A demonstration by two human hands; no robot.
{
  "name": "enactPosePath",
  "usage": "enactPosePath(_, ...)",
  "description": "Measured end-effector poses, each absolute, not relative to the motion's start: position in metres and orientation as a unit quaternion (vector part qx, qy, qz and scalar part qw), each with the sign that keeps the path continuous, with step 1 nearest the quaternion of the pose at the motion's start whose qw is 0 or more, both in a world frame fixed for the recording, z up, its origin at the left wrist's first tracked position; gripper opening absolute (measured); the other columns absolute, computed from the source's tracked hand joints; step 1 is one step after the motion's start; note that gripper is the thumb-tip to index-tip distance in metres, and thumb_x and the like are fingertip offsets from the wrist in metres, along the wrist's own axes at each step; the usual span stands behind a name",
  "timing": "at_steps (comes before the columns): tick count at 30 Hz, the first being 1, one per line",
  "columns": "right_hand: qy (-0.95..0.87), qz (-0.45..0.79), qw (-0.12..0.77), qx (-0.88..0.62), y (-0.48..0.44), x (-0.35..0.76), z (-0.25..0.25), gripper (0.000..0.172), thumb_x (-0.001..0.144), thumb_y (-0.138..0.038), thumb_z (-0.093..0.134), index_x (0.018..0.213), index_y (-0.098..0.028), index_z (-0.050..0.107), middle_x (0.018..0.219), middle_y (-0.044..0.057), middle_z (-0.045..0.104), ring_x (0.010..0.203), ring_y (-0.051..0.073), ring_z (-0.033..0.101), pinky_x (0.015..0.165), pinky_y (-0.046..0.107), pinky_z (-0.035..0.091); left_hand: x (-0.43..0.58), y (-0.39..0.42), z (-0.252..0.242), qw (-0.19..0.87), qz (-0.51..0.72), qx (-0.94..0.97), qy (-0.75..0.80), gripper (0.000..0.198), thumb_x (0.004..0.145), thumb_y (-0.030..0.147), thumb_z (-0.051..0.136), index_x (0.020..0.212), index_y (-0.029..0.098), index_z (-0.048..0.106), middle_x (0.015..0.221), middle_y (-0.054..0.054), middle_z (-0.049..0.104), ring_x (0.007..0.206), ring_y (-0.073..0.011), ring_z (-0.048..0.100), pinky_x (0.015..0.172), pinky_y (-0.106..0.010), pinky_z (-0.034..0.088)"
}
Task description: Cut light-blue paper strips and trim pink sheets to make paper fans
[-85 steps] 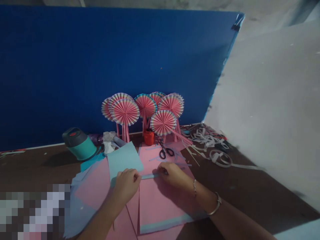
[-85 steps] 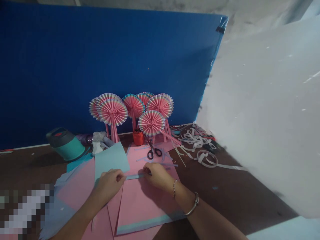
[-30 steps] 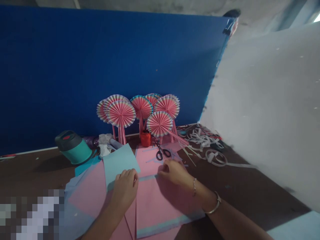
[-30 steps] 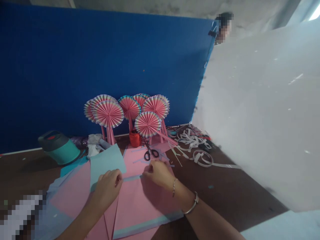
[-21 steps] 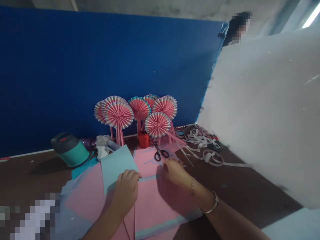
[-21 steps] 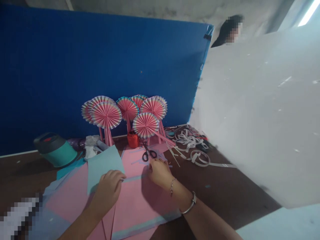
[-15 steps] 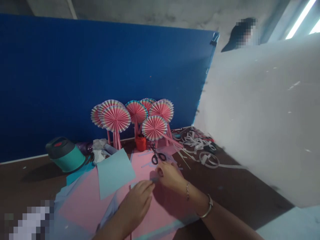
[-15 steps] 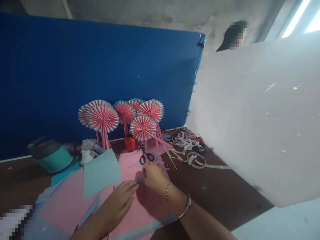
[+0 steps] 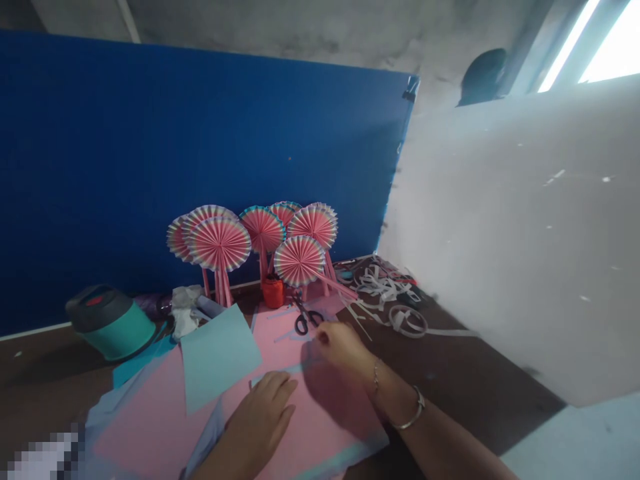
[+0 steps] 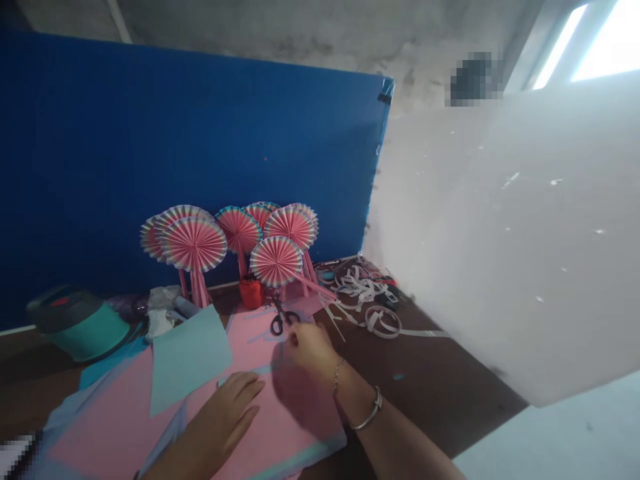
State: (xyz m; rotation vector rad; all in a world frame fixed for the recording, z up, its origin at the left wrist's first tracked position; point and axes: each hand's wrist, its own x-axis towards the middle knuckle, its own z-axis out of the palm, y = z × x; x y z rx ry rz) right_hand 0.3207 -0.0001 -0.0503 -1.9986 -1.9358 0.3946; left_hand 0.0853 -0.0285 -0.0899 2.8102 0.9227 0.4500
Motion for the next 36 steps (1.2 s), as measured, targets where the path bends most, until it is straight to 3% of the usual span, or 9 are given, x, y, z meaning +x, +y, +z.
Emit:
enactPosePath(5,-0.611,0.068,0.173,-0.77,0.016,0.358,-0.046,0.025,0.086,-0.016,0.047,0.083,-0.016,0.072,0.088,0.01,0.074,0.081,0.02,0.065,0.063,0.026,0.035,0.086,-0.032,-0.083,0.055,0.144,0.941,0.3,0.03,0.09,0.015,0.047,0.116,0.023,0.06,0.122,-0.009,0.063,0.111,-0.0256,0.058,0.092,-0.043,0.052)
enactPosePath(13,-0.647,0.067,0.218,-0.727,0.017,0.346,-0.06,0.034,0.089,-0.029,0.047,0.062,-0.018,0.066,0.063,0.003,0.066,0.059,0.015,0.056,0.054,0.025,0.031,0.079,-0.028,-0.067,0.029,0.184,0.903,0.387,0.028,0.09,0.013,0.043,0.106,0.021,0.065,0.104,-0.007,0.068,0.098,-0.0223,0.06,0.09,-0.041,0.047)
enactPosePath(18,-0.7,0.052,0.264,-0.662,0.02,0.342,-0.067,0.017,0.085,-0.02,0.052,0.083,-0.017,0.069,0.085,0.005,0.071,0.084,0.019,0.061,0.076,0.027,0.041,0.057,-0.008,-0.066,-0.014,0.143,0.809,0.569,0.033,0.089,0.016,0.045,0.116,0.019,0.063,0.119,-0.01,0.066,0.112,-0.0259,0.056,0.096,-0.042,0.043)
enactPosePath(24,-0.697,0.039,0.229,-0.678,0.023,0.339,-0.067,0.027,0.093,-0.027,0.048,0.087,-0.016,0.071,0.09,0.008,0.071,0.092,0.021,0.061,0.087,0.031,0.041,0.033,0.01,-0.063,-0.076,0.04,0.698,0.711,0.046,0.093,0.032,0.041,0.133,0.011,0.052,0.137,-0.021,0.053,0.123,-0.0341,0.05,0.095,-0.044,0.043)
enactPosePath(30,-0.765,0.051,0.195,-0.612,0.02,0.328,-0.066,0.029,0.094,-0.023,0.048,0.116,-0.021,0.066,0.114,0.007,0.066,0.107,0.022,0.054,0.092,0.032,0.036,0.029,0.016,-0.068,-0.063,0.021,0.695,0.716,0.053,0.094,0.036,0.038,0.135,0.003,0.048,0.136,-0.027,0.05,0.122,-0.0368,0.051,0.096,-0.043,0.042)
enactPosePath(36,-0.749,-0.009,0.148,-0.645,0.015,0.322,-0.06,0.03,0.096,-0.029,0.044,0.093,-0.018,0.073,0.103,0.011,0.066,0.101,0.025,0.053,0.09,0.038,0.033,0.017,0.032,-0.084,-0.023,0.14,0.672,0.727,0.052,0.087,0.026,0.047,0.136,0.009,0.045,0.144,-0.024,0.042,0.135,-0.0324,0.04,0.104,-0.043,0.037)
